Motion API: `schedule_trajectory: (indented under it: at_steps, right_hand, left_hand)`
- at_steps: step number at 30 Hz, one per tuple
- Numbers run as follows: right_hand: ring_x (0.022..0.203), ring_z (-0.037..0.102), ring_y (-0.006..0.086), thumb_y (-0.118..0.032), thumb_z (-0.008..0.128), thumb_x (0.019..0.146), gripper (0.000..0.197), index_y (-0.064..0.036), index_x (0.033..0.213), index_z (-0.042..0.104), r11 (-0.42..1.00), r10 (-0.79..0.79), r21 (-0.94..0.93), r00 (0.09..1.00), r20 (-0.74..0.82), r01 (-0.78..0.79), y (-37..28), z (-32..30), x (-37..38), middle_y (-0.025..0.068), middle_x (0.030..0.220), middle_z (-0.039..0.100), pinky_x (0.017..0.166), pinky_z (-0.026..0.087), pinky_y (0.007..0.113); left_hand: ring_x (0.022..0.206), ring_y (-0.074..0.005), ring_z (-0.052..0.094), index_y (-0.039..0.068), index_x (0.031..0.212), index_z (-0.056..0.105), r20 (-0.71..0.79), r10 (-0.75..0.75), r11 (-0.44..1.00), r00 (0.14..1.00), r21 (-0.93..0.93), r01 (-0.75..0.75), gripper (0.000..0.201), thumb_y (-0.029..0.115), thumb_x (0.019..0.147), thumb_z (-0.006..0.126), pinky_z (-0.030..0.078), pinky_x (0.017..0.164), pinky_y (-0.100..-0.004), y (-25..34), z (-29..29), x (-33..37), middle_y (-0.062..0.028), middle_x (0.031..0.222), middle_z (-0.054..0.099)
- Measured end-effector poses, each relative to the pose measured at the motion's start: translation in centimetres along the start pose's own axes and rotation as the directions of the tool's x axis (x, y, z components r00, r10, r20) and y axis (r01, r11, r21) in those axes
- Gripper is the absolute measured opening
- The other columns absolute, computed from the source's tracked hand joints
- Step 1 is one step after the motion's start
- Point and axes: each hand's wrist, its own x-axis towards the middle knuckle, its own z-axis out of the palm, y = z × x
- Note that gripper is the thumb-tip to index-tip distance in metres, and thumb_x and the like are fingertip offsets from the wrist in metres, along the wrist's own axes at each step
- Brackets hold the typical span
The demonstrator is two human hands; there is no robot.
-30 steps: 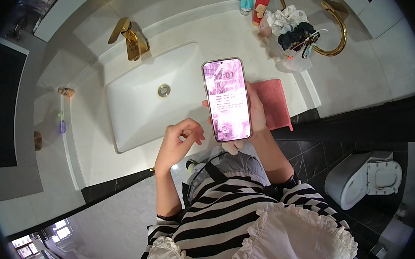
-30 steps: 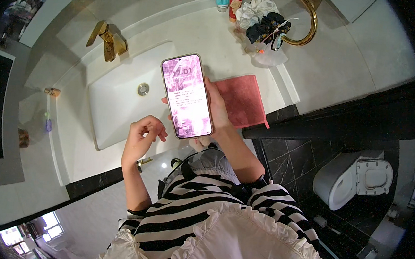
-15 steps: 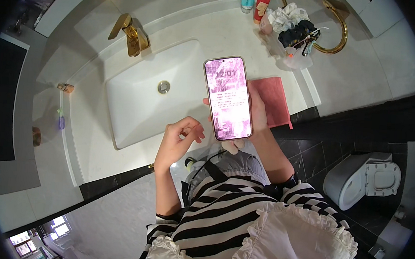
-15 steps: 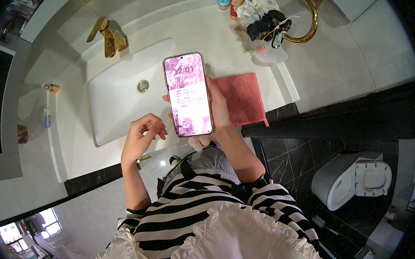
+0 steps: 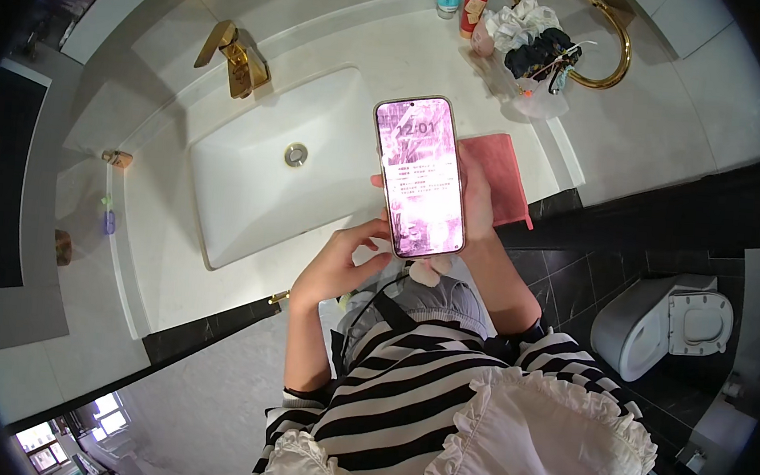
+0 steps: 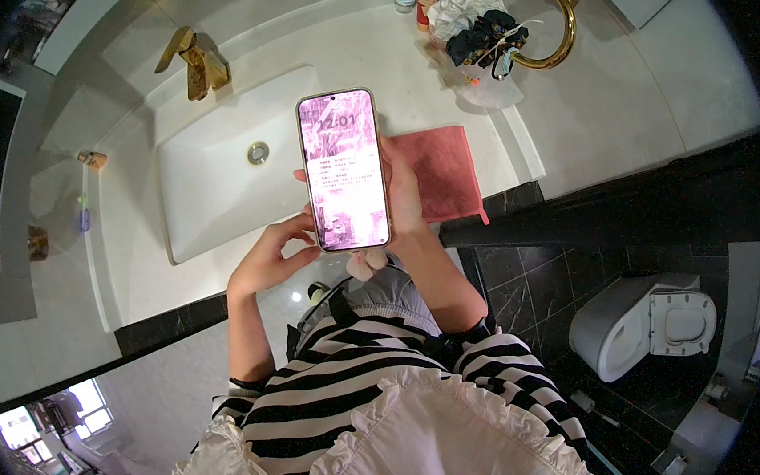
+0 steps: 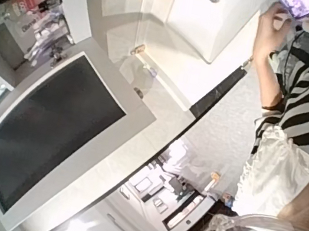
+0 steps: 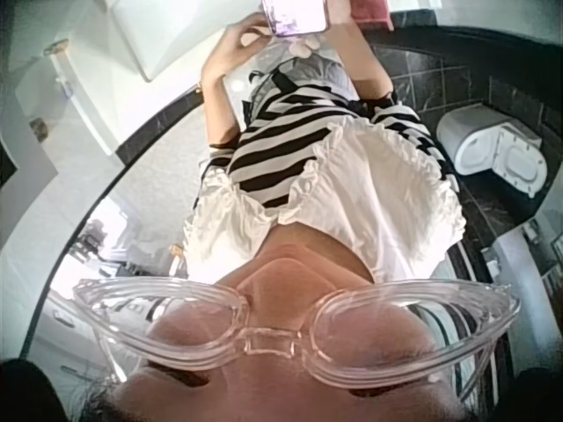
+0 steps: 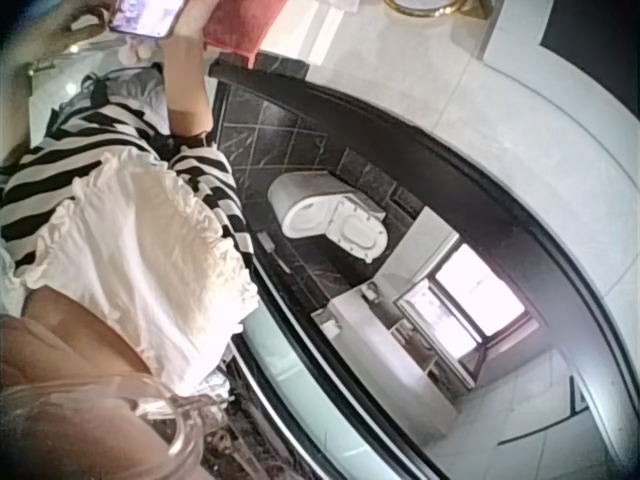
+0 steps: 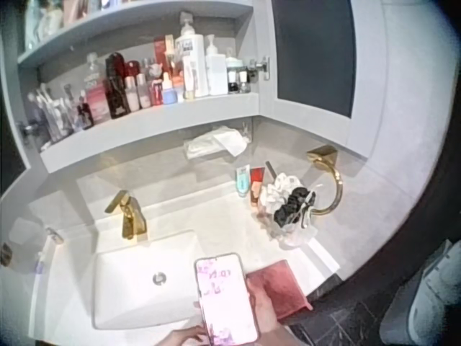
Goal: Cleaning the bathroom sink and faucet with a pink cloth.
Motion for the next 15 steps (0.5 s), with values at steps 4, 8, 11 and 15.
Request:
schedule_trajectory:
  at_steps: [4,8,11,15]
  right_hand:
    - [0.1,0.05,0.0382,-0.045,0.029,0.085,0.057,-0.0042,0.125,0.033,0.997,0.06,0.041,0.991,0.122,-0.066,-0.2,0.0,-0.2,0.0248,0.112,0.047,0.071,0.05,0.046]
    - [0.1,0.05,0.0388,-0.047,0.029,0.085,0.059,-0.0025,0.124,0.034,0.998,0.036,0.056,0.997,0.064,-0.039,0.0,0.3,-0.3,0.0227,0.113,0.047,0.072,0.049,0.046]
    - [0.098,0.051,0.0366,-0.046,0.026,0.087,0.058,-0.0016,0.123,0.035,0.999,0.034,0.027,0.999,0.004,-0.034,0.3,0.6,-0.3,0.0219,0.112,0.048,0.074,0.048,0.044]
    - [0.084,0.058,0.0205,-0.044,0.03,0.088,0.051,-0.0012,0.113,0.046,0.959,-0.034,-0.284,0.982,-0.186,-0.021,1.0,-0.7,-0.4,0.0139,0.098,0.057,0.073,0.048,0.033]
  left_hand:
    - [0.082,-0.0152,0.056,0.001,0.108,0.05,0.276,-0.006,0.977,0.961,-0.203,0.064,0.034,0.002,0.075,0.056,0.044,0.072,-0.0281,0.4,0.7,-0.1,-0.0079,0.096,0.059]
    - [0.085,-0.0142,0.055,0.0,0.109,0.048,0.38,-0.123,0.926,0.917,-0.287,0.244,0.03,0.009,0.081,0.053,0.043,0.075,-0.0277,-0.4,0.4,-0.4,-0.0088,0.099,0.057]
    - [0.087,-0.0167,0.054,-0.001,0.111,0.047,0.092,-0.154,0.848,0.984,-0.499,0.179,0.048,0.039,0.088,0.032,0.04,0.078,-0.0285,-0.6,1.4,0.8,-0.0096,0.097,0.056]
    - [0.091,-0.016,0.053,0.003,0.115,0.043,-0.034,-0.34,0.639,0.94,-0.742,0.204,0.061,0.053,0.087,0.021,0.039,0.081,-0.0301,1.0,2.2,1.5,-0.0077,0.1,0.055]
